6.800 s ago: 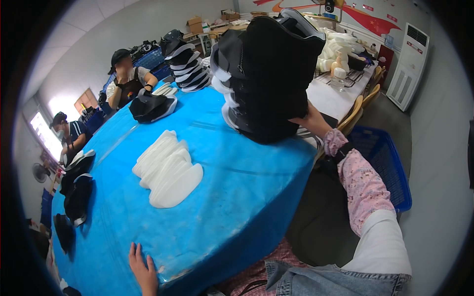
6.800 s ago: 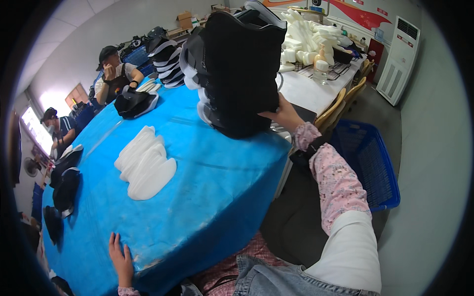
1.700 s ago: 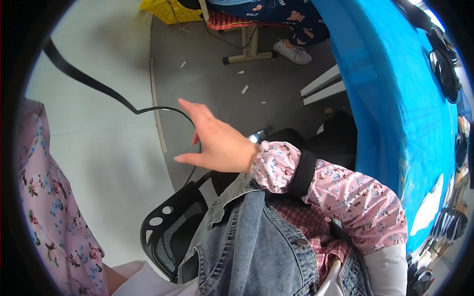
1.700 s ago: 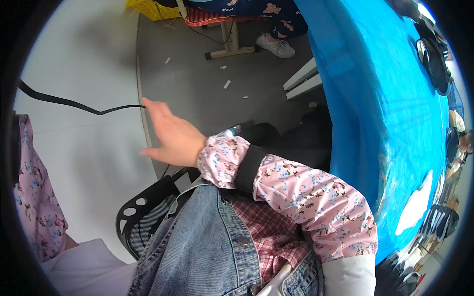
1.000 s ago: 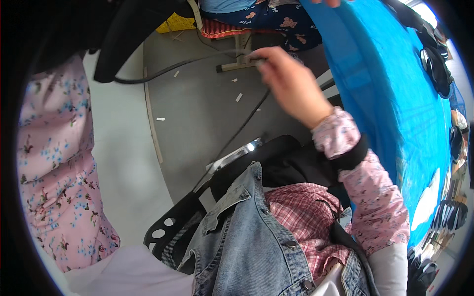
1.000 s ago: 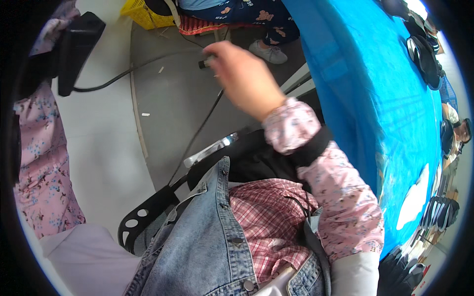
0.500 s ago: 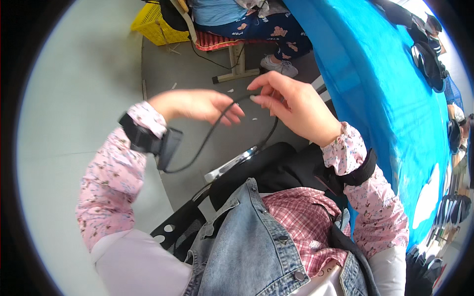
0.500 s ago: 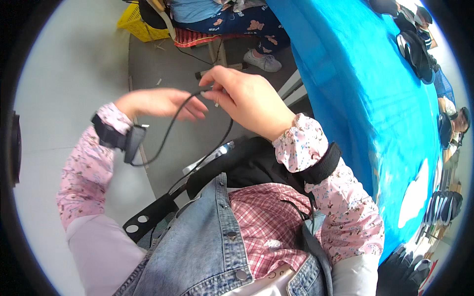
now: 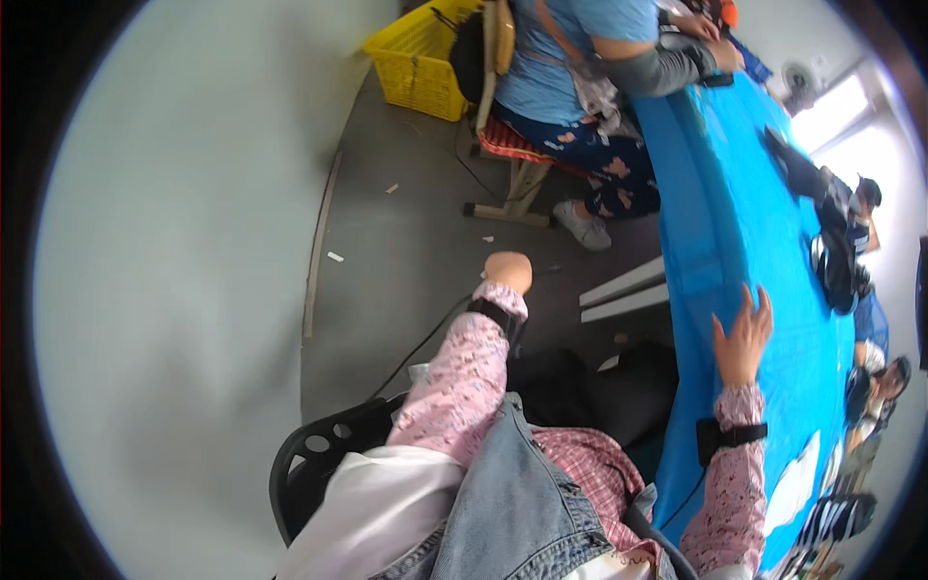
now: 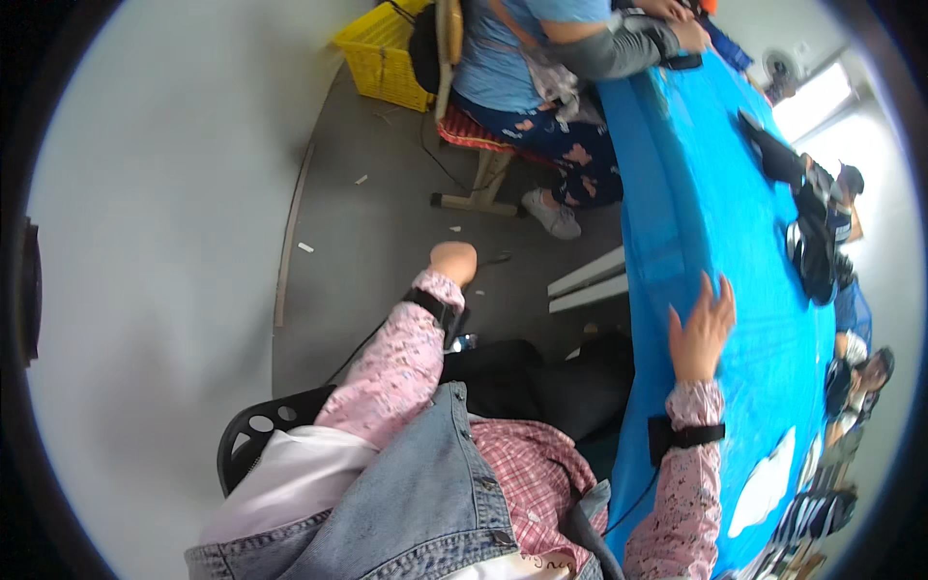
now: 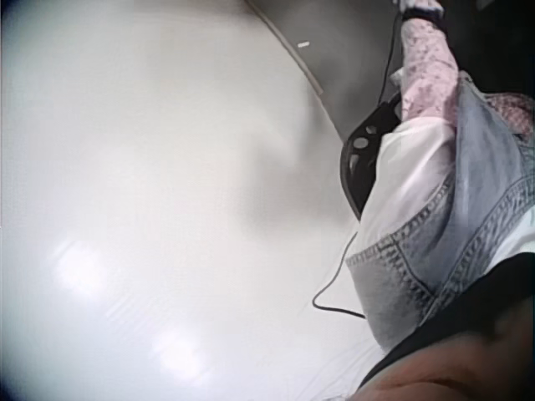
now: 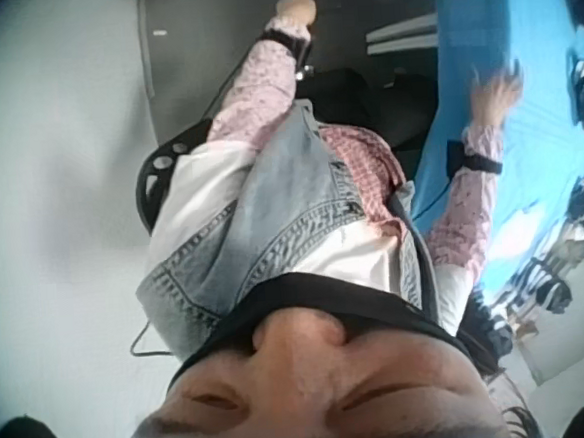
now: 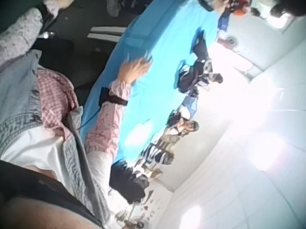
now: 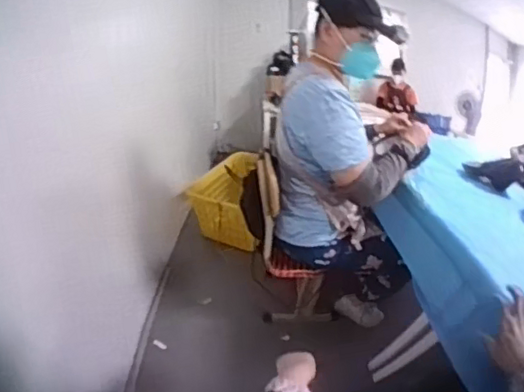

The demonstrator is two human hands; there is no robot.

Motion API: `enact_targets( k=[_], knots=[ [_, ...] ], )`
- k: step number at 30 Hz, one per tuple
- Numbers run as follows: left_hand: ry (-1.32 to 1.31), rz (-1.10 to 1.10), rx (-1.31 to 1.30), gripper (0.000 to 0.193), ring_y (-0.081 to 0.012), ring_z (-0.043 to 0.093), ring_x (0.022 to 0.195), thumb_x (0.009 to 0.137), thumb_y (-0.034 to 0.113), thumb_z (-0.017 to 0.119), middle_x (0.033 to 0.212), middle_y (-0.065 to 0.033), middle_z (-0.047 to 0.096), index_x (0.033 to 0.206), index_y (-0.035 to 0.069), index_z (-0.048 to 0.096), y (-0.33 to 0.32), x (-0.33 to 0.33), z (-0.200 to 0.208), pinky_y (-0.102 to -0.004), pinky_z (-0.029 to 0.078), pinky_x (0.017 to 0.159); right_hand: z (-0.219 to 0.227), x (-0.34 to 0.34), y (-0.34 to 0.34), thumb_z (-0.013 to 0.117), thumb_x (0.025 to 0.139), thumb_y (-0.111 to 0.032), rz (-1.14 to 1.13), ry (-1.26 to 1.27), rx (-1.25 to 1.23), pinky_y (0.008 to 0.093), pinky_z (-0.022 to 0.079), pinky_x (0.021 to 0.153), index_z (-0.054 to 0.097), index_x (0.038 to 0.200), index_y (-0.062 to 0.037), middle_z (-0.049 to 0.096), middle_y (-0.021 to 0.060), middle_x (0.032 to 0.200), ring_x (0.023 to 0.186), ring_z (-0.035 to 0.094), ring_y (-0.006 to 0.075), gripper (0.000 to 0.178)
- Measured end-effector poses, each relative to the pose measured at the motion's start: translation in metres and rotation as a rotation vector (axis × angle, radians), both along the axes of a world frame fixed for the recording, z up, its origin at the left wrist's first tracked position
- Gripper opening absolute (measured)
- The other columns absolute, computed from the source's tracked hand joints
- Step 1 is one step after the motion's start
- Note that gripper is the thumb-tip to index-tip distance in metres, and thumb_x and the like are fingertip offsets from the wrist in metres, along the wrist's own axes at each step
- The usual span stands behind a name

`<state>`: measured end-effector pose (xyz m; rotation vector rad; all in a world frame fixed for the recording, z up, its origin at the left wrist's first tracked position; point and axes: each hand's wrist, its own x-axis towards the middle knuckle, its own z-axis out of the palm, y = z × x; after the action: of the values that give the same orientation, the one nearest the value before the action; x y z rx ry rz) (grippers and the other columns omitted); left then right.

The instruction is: The person inserts white padding into the interior of black shoe upper components by hand and then stacks the completed pieces on a table.

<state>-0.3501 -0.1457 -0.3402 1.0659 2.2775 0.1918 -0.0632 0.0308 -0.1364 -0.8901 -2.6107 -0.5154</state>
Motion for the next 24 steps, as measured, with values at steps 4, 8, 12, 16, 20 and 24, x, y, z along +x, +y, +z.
enact_targets(
  k=[4, 8, 12, 16, 20, 24],
  knots=[
    [0.007, 0.058, 0.200, 0.019, -0.0316, 0.064, 0.092, 0.075, 0.011, 0.059, 0.095, -0.0171, 0.066, 0.088, 0.006, 0.071, 0.013, 0.033, 0.019, -0.0391, 0.051, 0.075, -0.010, 0.076, 0.037, 0.077, 0.065, -0.015, -0.472, -0.228, 0.043, 0.0460, 0.029, 0.104, 0.021, 0.143, -0.0114, 0.030, 0.0181, 0.141, 0.129, 0.033, 0.0333, 0.096],
    [0.046, 0.116, 0.244, 0.020, -0.0289, 0.065, 0.091, 0.077, 0.009, 0.055, 0.094, -0.0146, 0.067, 0.088, 0.009, 0.072, -0.002, 0.016, 0.036, -0.0371, 0.052, 0.073, -0.013, 0.062, 0.036, 0.071, 0.069, -0.008, -0.535, -0.285, -0.138, 0.0465, 0.031, 0.103, 0.019, 0.144, -0.0132, 0.032, 0.0180, 0.140, 0.128, 0.034, 0.0330, 0.091],
    [0.115, 0.173, 0.523, 0.018, -0.0278, 0.065, 0.086, 0.076, 0.010, 0.056, 0.089, -0.0118, 0.067, 0.084, 0.012, 0.072, -0.002, 0.013, 0.037, -0.0363, 0.051, 0.072, -0.023, 0.097, 0.070, 0.054, 0.076, 0.004, -0.418, -0.232, -0.131, 0.0470, 0.031, 0.103, 0.016, 0.145, -0.0142, 0.032, 0.0186, 0.141, 0.130, 0.032, 0.0340, 0.081],
    [0.235, 0.299, 0.809, 0.018, -0.0285, 0.060, 0.083, 0.077, 0.013, 0.055, 0.084, -0.0112, 0.061, 0.081, 0.013, 0.072, -0.008, 0.004, 0.062, -0.0395, 0.044, 0.072, -0.023, 0.109, 0.085, 0.048, 0.075, 0.007, -0.420, -0.221, -0.175, 0.0467, 0.030, 0.104, 0.016, 0.144, -0.0113, 0.031, 0.0202, 0.141, 0.131, 0.029, 0.0354, 0.078],
    [0.409, 0.496, 1.078, 0.019, -0.0255, 0.053, 0.087, 0.078, 0.014, 0.054, 0.085, -0.0097, 0.055, 0.085, 0.012, 0.072, -0.013, -0.009, 0.104, -0.0384, 0.036, 0.075, 0.000, 0.100, 0.082, 0.057, 0.075, -0.002, -0.420, -0.321, -0.285, 0.0457, 0.030, 0.104, 0.021, 0.142, -0.0065, 0.034, 0.0215, 0.138, 0.128, 0.033, 0.0361, 0.076],
    [0.396, 0.631, 1.580, 0.019, -0.0249, 0.051, 0.088, 0.076, 0.011, 0.056, 0.085, -0.0084, 0.053, 0.089, 0.010, 0.070, -0.016, -0.015, 0.185, -0.0397, 0.035, 0.075, 0.029, 0.062, 0.054, 0.068, 0.072, -0.019, -0.195, -0.354, -0.299, 0.0436, 0.033, 0.101, 0.042, 0.128, -0.0016, 0.046, 0.0202, 0.126, 0.119, 0.041, 0.0361, 0.064]
  ],
)
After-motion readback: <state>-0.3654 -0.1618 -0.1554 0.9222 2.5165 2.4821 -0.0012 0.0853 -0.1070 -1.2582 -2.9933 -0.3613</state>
